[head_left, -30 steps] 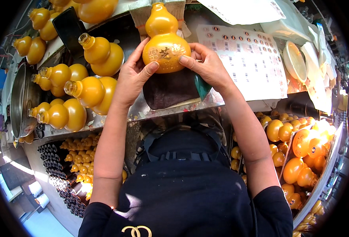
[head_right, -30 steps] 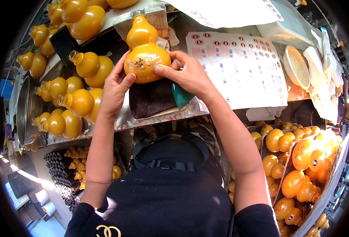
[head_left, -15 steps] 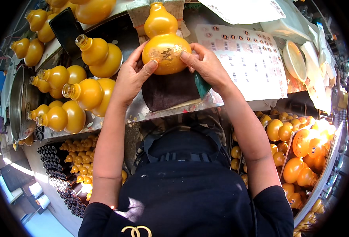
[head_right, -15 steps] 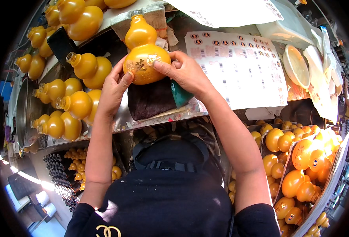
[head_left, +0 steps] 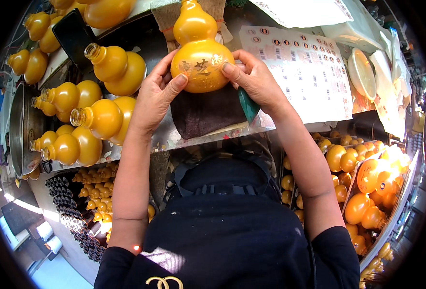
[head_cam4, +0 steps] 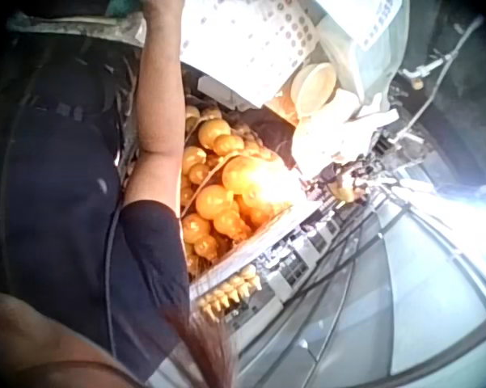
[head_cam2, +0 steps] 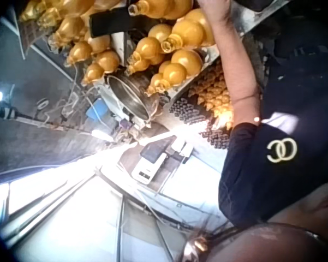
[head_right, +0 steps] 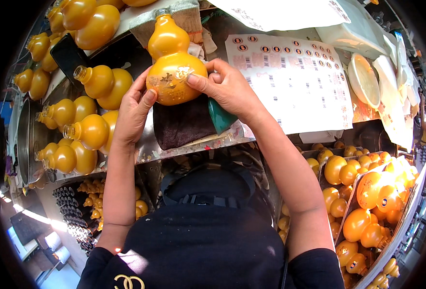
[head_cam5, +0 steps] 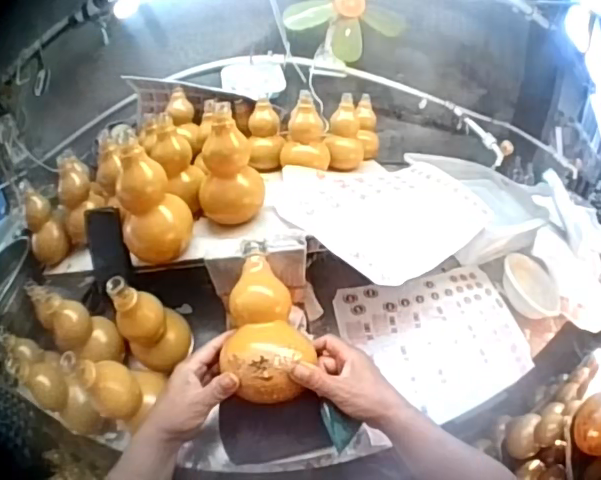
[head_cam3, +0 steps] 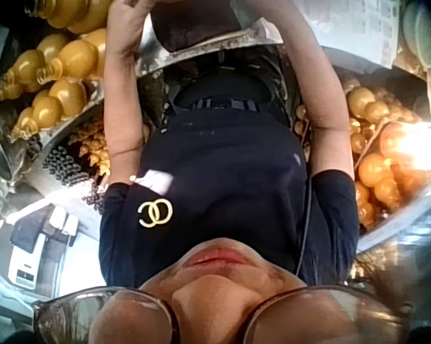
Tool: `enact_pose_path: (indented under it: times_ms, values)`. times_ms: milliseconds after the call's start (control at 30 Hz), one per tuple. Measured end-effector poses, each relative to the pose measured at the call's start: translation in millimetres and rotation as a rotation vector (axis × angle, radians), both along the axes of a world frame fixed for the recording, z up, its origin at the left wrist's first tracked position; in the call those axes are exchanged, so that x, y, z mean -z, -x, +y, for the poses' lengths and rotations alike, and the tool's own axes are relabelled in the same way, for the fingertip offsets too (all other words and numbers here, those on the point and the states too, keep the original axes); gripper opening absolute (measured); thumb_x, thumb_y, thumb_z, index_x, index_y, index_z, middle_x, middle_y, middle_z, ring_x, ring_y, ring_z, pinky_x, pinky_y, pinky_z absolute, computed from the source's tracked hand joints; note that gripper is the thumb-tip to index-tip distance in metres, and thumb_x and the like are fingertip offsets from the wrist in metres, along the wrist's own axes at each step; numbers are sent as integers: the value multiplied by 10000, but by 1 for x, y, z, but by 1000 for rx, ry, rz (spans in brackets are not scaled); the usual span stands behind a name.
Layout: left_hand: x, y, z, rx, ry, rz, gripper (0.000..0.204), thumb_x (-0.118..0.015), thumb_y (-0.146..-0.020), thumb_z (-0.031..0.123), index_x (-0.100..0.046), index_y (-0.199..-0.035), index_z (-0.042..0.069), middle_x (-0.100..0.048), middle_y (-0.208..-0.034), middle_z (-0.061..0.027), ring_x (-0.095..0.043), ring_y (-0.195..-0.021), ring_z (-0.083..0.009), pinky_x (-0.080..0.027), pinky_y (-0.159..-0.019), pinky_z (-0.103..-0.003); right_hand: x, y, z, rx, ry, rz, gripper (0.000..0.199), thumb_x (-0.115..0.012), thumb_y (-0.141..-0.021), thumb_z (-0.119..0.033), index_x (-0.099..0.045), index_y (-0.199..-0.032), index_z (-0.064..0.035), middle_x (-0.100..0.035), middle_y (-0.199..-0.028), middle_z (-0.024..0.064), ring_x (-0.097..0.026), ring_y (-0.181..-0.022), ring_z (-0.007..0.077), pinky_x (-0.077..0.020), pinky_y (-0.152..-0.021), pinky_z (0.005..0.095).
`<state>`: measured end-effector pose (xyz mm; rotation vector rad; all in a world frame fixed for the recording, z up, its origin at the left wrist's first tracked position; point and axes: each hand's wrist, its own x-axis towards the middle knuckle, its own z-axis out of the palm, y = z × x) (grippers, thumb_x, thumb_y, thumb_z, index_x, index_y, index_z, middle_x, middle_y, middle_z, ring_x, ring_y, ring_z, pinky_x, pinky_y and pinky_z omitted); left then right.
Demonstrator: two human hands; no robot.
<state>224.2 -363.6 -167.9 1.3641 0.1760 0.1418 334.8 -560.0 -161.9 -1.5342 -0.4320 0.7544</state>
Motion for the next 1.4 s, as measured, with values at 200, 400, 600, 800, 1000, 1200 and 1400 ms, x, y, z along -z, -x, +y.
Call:
enact_pose_path:
  times_ms: [200, 400, 600, 800, 1000, 1200, 1400]
  values:
    - [3, 1, 1, 13, 3, -26, 729, -687, -885, 312, -340, -1425, -32, -484, -1358, -125, -463, -1251, -179, -357, -1056, -301, 4, -2, -1, -5, -19, 16, 438, -704, -860, -403, -561, -1080, -53, -531, -728, -59, -462, -663, 21, -364, -625, 165]
    - [6, 0, -1, -25, 65, -35, 767, -635, -906, 405, -300, -1448, -22, -431, -1410, -135, -419, -1292, -193, -316, -1083, -305, 1, -3, -9, 156, -20, 210, 466, -575, -919, -495, -583, -1051, -49, -532, -727, -29, -491, -628, 68, -398, -592, 210]
    - [-5, -5, -10, -45, -206, -67, 887, -639, -864, 521, -253, -1467, -1, -442, -1387, -154, -424, -1282, -205, -329, -1072, -316, -19, 37, -22, 436, -474, 406, 357, -574, -927, -376, -548, -1066, -49, -564, -947, 30, -572, -766, 146, -502, -694, 314]
    - [-2, -8, -8, -31, -266, -32, 799, -664, -858, 494, -334, -1395, 2, -519, -1274, -143, -484, -1204, -205, -375, -1026, -320, -22, 76, 2, 323, -72, -566, 230, -679, -832, -93, -519, -987, -34, -569, -791, 76, -545, -683, 95, -468, -615, 263]
    - [-4, -8, -8, -34, -304, -21, 789, -668, -850, 503, -353, -1369, -1, -537, -1240, -141, -496, -1184, -204, -383, -1016, -322, -8, 73, 3, 356, -69, -440, 226, -696, -815, -83, -512, -930, -19, -568, -707, 62, -533, -646, 71, -452, -588, 236]
    - [-2, -8, -9, -30, -290, -9, 809, -670, -850, 500, -335, -1387, -4, -523, -1262, -143, -487, -1197, -208, -378, -1019, -322, -10, 67, -12, 373, -194, -45, 204, -683, -845, -79, -525, -961, -22, -600, -828, 27, -546, -756, 61, -467, -675, 221]
    - [-11, -5, -4, 59, -131, -4, 824, -682, -875, 370, -241, -1464, 0, -433, -1369, -138, -428, -1271, -210, -344, -1056, -322, -2, 25, -32, 319, -338, 211, 317, -468, -945, -310, -575, -1022, -21, -602, -882, 58, -550, -747, 119, -456, -716, 248]
